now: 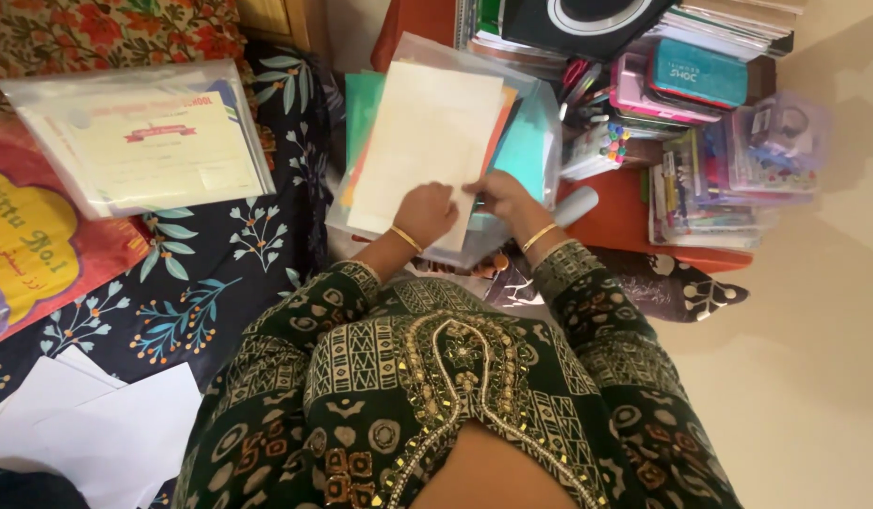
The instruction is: The person sits on the floor and organizes a stack of papers and folders. They open a dark blue folder, remove loose sheets, and place them into a light green folder. They then handle a black folder and continue sorting documents into the green folder.
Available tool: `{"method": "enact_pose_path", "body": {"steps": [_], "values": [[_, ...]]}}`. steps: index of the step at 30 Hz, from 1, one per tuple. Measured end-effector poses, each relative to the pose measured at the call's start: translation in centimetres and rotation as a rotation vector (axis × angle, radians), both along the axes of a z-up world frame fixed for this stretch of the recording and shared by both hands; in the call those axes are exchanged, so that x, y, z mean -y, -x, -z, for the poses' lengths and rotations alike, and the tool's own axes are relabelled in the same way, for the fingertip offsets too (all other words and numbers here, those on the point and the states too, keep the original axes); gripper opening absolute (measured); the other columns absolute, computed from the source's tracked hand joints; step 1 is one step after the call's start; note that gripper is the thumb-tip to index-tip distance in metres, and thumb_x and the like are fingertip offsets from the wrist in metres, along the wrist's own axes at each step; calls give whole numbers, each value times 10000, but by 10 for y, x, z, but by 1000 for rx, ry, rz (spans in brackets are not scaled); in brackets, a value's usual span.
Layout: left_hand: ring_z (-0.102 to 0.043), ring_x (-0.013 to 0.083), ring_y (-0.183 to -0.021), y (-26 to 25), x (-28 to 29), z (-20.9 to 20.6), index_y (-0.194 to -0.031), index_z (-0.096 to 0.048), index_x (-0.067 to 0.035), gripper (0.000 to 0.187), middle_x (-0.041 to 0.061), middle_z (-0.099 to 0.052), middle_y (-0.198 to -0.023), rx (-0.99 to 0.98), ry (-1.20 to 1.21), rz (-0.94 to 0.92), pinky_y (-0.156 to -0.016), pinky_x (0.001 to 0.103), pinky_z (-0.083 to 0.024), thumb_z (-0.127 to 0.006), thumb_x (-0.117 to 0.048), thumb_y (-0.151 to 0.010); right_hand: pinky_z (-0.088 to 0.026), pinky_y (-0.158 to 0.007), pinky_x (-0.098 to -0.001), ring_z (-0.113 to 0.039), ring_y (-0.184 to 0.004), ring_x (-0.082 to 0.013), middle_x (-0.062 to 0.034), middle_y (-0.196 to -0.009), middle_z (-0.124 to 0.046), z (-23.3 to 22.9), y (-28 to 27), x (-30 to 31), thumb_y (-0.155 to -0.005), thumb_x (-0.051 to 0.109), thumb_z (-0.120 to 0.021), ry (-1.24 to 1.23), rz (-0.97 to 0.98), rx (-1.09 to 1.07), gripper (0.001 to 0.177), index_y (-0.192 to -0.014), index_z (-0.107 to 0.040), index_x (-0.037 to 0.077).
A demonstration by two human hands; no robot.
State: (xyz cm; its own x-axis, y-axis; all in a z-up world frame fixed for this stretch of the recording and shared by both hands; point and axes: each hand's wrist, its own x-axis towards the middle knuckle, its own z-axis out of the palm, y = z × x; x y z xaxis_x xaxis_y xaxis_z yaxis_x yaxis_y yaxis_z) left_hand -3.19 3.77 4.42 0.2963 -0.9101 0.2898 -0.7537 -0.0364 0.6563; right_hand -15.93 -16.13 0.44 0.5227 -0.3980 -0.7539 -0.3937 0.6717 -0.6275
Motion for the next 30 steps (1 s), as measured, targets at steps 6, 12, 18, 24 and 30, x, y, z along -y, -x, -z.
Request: {"method": "enact_pose_path", "body": {"steps": [6, 12, 18, 24, 30], "values": [[-650, 408, -981, -107, 5, 70, -1057, -716, -6, 314, 202, -707, -1076, 11, 247, -512, -877, 495, -519, -743, -288, -921, -538, -679, -397, -671, -879, -259, -130, -1065, -690, 9, 9, -31, -774, -56, -763, 420, 167, -178, 682, -1342, -420, 103], [-615, 413, -1130, -187, 12, 148, -1125, -754, -60, 694, 191, -716, -1145, -382, -335, -327, -1017, 527, -456, -369, -634, -1190, -501, -813, -359, -599, -990, -235, -121, -1148, -650, 12, 8, -42, -919, 191, -702, 725, 345, -139, 596, -1426, -408, 87], [-525, 452, -1074, -140, 27, 150, -1319, -636, -122, 828, 271, -570, -1168, -160, -450, -621, -955, 561, -413, -392, -802, -915, -413, -1022, -460, -457, -1197, -347, -217, -1331, -550, 49, -13, -44, -1014, 314, -690, 1097, 201, -434, 515, -1414, -572, 11], [-517, 454, -1162, -144, 30, 130, -1264, -679, -61, 911, 255, -534, -1244, -243, -511, -655, -1028, 539, -448, -397, -858, -924, -448, -1040, -369, -569, -1235, -214, -124, -1392, -622, 51, -15, -52, -969, 282, -657, 609, 389, -83, 535, -1411, -570, -5], [-563, 493, -1076, -143, 12, 99, -1049, -687, 78, 854, 290, -600, -1138, -114, -198, -684, -792, 548, -500, -833, -673, -670, -519, -897, -326, -626, -1086, -265, -201, -1293, -726, 19, -19, -47, -899, 92, -668, 677, 135, -47, 543, -1436, -655, 10]]}}
